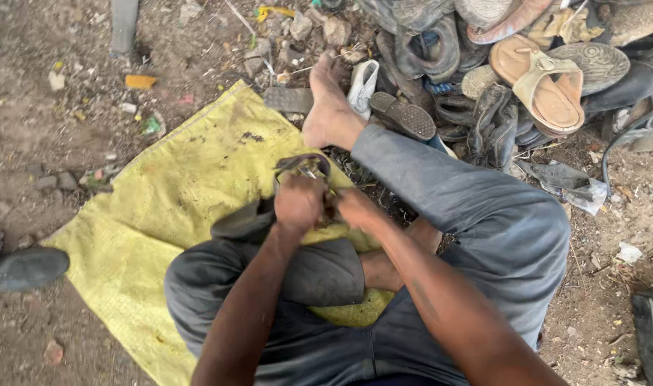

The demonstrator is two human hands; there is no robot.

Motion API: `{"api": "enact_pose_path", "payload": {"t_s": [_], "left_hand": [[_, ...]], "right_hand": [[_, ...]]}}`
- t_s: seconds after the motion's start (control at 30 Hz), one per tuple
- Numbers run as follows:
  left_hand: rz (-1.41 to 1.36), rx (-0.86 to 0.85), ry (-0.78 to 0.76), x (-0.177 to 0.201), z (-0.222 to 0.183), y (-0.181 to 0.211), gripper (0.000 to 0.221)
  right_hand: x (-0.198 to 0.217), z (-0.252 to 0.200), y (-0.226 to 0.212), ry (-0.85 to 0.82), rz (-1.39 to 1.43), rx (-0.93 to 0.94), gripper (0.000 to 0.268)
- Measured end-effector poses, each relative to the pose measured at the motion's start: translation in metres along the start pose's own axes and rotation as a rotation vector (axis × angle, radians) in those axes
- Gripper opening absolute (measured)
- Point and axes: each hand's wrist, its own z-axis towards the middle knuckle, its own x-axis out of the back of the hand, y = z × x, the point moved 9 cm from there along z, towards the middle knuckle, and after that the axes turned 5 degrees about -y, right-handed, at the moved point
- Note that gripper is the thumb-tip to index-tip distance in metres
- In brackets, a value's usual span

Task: The person uses a tool and a knife to scrape, cut, and adjust parts of various shoes and sandals while sitting on a yellow cloth on the ground.

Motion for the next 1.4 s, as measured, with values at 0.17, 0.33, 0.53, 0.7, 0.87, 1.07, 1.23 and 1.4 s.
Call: {"api": "enact_pose_path", "payload": {"t_s": [0.17,0.33,0.53,0.7,0.87,1.07,1.23,1.4], "left_hand": [[-0.268,0.246,0.312,0.008,0.0,-0.05,0.011],[-0.427,0.304,0.396,-0.004,-0.023,-0.046,0.016],[-0.536,0.522,0.371,0.0,-0.026,-0.059,0.019],[-0.611,0.513,0.494,0.002,-0.036,-0.06,0.022],[-0.65,0.812,0.555,-0.024,-0.044,-0.085,0.017],[-0.936,0.953,0.86,-0.053,-0.044,-0.101,0.014],[-1.179,0.786,0.74,-0.071,-0.042,-0.097,0.02],[-1.558,0.759,0.837,-0.065,-0.04,-0.097,0.003]], "right_hand": [[0.0,0.035,-0.024,-0.065,0.007,0.018,0.039],[-0.017,0.027,0.009,0.16,-0.388,0.028,0.051],[-0.055,-0.07,0.03,0.161,-0.311,-0.055,0.043],[-0.061,0.0,-0.019,-0.069,-0.329,0.056,0.023],[-0.055,0.04,0.001,-0.006,0.409,-0.144,0.015],[-0.022,0.043,-0.043,0.07,0.008,-0.097,0.039],[-0.034,-0.02,-0.015,0.081,-0.158,-0.078,0.042],[-0.047,-0.032,-0.006,0.027,-0.212,-0.201,0.047]]}}
